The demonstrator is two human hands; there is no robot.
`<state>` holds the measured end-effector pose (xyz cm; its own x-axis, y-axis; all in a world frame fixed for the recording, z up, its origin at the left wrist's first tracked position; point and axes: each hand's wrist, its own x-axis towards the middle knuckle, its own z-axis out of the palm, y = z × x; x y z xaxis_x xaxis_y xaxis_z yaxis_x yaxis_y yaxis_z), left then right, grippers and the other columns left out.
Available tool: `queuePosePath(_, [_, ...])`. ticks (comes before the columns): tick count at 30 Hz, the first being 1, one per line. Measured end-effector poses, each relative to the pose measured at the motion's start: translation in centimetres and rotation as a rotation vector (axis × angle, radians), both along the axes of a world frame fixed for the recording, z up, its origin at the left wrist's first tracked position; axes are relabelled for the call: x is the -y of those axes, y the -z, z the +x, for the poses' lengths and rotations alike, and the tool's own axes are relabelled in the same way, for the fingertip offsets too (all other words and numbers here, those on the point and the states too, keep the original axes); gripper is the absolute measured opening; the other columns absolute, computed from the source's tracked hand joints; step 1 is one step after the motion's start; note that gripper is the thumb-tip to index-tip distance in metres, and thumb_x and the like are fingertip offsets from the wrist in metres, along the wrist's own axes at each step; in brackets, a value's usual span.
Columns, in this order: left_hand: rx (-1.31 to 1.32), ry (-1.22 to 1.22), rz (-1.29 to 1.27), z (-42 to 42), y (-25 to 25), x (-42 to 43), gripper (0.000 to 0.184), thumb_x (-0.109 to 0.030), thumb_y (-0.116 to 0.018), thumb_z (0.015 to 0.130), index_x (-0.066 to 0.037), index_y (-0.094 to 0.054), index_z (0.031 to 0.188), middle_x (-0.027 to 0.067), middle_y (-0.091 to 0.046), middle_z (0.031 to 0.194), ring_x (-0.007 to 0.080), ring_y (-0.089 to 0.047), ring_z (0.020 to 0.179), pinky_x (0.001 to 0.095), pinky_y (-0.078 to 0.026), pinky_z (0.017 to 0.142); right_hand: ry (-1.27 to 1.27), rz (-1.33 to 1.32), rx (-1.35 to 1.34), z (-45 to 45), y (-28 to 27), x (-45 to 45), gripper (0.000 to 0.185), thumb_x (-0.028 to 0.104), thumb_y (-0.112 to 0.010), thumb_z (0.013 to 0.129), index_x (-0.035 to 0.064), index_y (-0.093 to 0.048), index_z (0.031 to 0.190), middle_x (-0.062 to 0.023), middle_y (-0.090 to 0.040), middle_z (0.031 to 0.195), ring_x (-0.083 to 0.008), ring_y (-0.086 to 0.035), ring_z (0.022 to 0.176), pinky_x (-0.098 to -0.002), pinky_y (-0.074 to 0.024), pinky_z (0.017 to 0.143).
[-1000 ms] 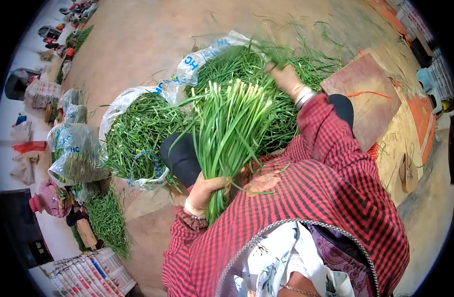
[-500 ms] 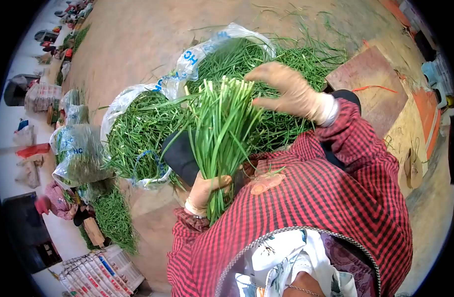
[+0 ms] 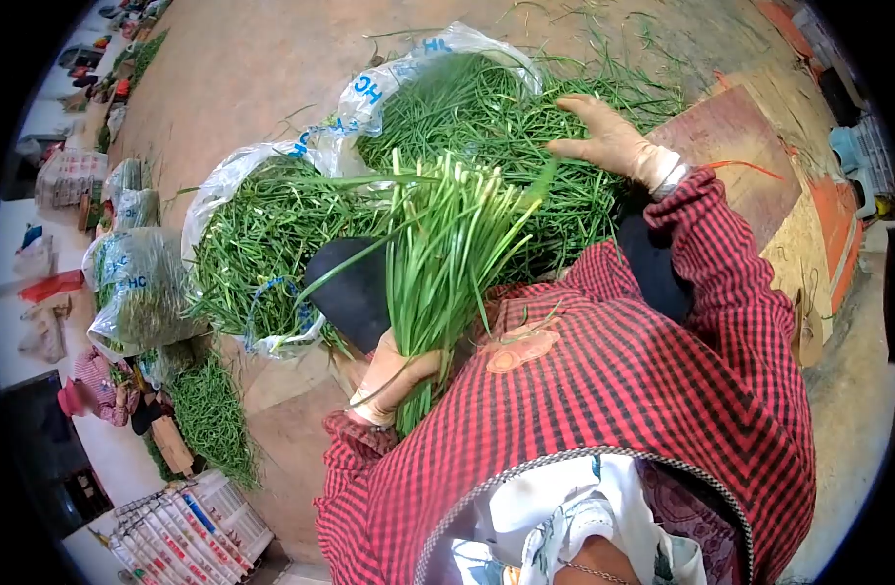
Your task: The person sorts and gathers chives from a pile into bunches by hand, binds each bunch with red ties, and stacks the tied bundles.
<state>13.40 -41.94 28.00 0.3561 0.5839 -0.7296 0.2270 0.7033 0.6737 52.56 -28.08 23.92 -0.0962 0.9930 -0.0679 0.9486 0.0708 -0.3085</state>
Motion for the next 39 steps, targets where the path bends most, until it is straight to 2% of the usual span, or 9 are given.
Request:
queuePosePath(4, [0.072,-0.038,0.078,2.2,0.2,-0.3,0.051,0.003,-0.066,0.075,0.001,-0.054,0.124,0.0054,-0.064,0.108,0.0140,-0.061,0.088,0.0286,-0.050,0.076,-0.550,-0.176,-0.411,-5.2,-2.9,0.7,0.074,0.050,-0.070,0.081,0.0034,-0.048,0.134,-0.0205,-0.028,0.150,-0.0361,-0.030,0.136,-0.0432,-0.0285,0.112])
queuePosePath(14, [0.101,0.050,0.039,1.2,0.9,0.1,0.055,-0.002,-0.069,0.078,-0.001,-0.051,0.129,0.0026,-0.061,0.116,0.0106,-0.056,0.101,0.0273,-0.047,0.087,-0.508,-0.439,-1.044,-7.9,-0.8,3.2,0.027,0.018,-0.071,0.084,0.0034,-0.066,0.106,-0.0088,-0.059,0.117,-0.0232,-0.055,0.106,-0.0364,-0.0420,0.094])
queuePosePath(19, [0.132,0.153,0.045,1.6,0.7,-0.5,0.060,-0.003,-0.071,0.075,0.000,-0.048,0.130,0.0055,-0.060,0.118,0.0138,-0.055,0.103,0.0286,-0.045,0.090,-0.401,-0.114,-0.641,-5.4,2.4,3.8,0.016,0.013,-0.058,0.084,0.0004,-0.065,0.090,-0.0154,-0.065,0.073,-0.0238,-0.061,0.064,-0.0344,-0.0493,0.066])
queuePosePath(22, [0.212,0.215,0.151,1.7,0.1,-1.1,0.055,-0.002,-0.071,0.076,0.001,-0.051,0.128,0.0054,-0.062,0.116,0.0138,-0.057,0.102,0.0285,-0.047,0.086,-0.150,-0.077,-0.795,-4.0,2.0,3.0,0.020,0.011,-0.057,0.088,-0.0059,-0.062,0.096,-0.0105,-0.064,0.077,-0.0139,-0.059,0.074,-0.0293,-0.0486,0.069])
queuePosePath(27, [0.064,0.074,0.038,0.8,-0.3,-0.4,0.044,0.002,-0.070,0.076,0.000,-0.056,0.118,0.0036,-0.064,0.104,0.0113,-0.059,0.083,0.0279,-0.050,0.073,0.286,-0.322,-0.831,2.0,3.0,-0.3,0.039,0.023,-0.062,0.090,-0.0052,-0.058,0.117,-0.0176,-0.065,0.097,-0.0229,-0.065,0.090,-0.0328,-0.0512,0.080])
queuePosePath(29, [0.040,0.034,-0.005,0.4,0.2,-0.6,0.044,0.003,-0.070,0.076,-0.001,-0.057,0.117,0.0036,-0.065,0.102,0.0110,-0.059,0.078,0.0272,-0.051,0.069,-0.043,-0.005,-0.253,1.9,2.4,0.1,0.064,0.040,-0.066,0.086,-0.0037,-0.049,0.131,-0.0240,-0.057,0.123,-0.0303,-0.055,0.116,-0.0381,-0.0434,0.099])
queuePosePath(31, [0.012,0.050,0.028,0.9,0.4,-0.7,0.045,0.004,-0.070,0.076,-0.001,-0.056,0.118,0.0034,-0.065,0.103,0.0112,-0.060,0.079,0.0272,-0.051,0.070,-0.155,-0.071,-0.399,-1.2,-1.2,0.2,0.097,0.061,-0.065,0.078,-0.0046,-0.034,0.142,-0.0279,-0.034,0.145,-0.0368,-0.032,0.137,-0.0408,-0.0268,0.113])
queuePosePath(34, [0.006,0.064,0.077,2.3,0.4,-0.9,0.047,0.004,-0.070,0.077,-0.001,-0.055,0.122,0.0022,-0.065,0.106,0.0108,-0.060,0.087,0.0270,-0.051,0.076,-0.433,-0.133,-0.333,-5.6,-2.5,0.1,0.094,0.057,-0.066,0.080,-0.0050,-0.032,0.142,-0.0269,-0.033,0.146,-0.0364,-0.029,0.138,-0.0417,-0.0228,0.115])
queuePosePath(39, [-0.086,0.234,0.320,1.6,1.4,-0.4,0.062,-0.012,-0.072,0.080,-0.004,-0.047,0.137,0.0073,-0.066,0.115,0.0120,-0.061,0.103,0.0278,-0.048,0.089,-0.577,-0.063,-0.423,-9.1,0.4,0.6,0.046,0.041,-0.064,0.084,0.0056,-0.061,0.114,-0.0198,-0.062,0.106,-0.0388,-0.059,0.099,-0.0419,-0.0474,0.088])
